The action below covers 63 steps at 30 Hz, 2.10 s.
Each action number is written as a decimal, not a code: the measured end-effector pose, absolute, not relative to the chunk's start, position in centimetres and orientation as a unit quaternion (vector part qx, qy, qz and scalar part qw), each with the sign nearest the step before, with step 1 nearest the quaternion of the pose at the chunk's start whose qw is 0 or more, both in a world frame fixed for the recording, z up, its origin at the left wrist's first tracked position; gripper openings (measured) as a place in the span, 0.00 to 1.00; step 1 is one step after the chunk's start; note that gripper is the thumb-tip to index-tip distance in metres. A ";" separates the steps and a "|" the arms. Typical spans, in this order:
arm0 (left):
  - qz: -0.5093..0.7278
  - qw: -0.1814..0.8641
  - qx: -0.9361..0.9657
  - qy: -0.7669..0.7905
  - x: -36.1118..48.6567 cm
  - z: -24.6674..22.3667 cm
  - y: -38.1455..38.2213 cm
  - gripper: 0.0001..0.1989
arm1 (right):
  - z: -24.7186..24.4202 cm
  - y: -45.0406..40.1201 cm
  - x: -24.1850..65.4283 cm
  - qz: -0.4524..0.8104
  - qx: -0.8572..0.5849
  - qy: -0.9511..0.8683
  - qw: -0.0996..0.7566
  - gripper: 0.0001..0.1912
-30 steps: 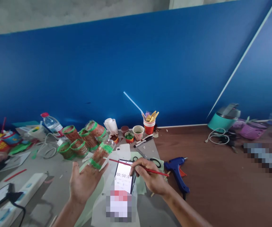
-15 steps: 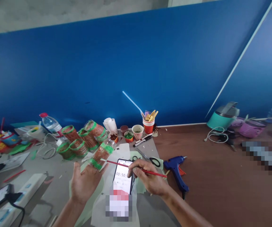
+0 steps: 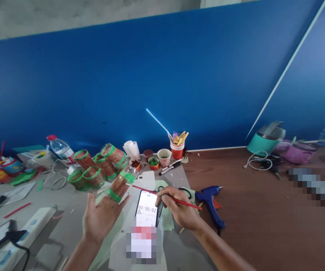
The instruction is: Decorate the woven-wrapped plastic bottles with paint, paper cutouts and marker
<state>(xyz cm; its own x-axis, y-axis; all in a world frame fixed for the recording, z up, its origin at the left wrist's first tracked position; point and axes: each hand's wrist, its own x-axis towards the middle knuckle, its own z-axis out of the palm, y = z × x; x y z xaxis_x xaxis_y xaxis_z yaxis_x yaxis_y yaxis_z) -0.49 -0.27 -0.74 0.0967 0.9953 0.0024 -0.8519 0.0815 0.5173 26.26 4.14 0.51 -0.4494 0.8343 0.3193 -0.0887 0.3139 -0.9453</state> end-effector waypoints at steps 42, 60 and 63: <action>0.585 0.757 0.291 -0.012 -3.6 -2.2 0.5 0.46 | 0.3 4.4 26.9 0.434 -0.275 -0.725 0.459 0.11; 0.593 0.749 0.292 -0.042 -3.2 -1.9 0.7 0.46 | 0.3 4.3 26.7 0.465 -0.254 -0.702 0.476 0.13; 0.596 0.747 0.292 -0.033 -3.0 -1.8 0.7 0.47 | 0.5 4.2 26.7 0.468 -0.249 -0.694 0.488 0.12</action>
<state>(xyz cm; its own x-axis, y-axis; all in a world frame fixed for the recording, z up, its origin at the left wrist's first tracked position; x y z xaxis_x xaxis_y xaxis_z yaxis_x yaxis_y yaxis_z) -3.03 0.71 -1.78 0.2881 0.8708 0.3984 -0.9099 0.1192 0.3974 26.72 4.21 0.51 -0.4009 0.8010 0.4446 -0.1110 0.4392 -0.8915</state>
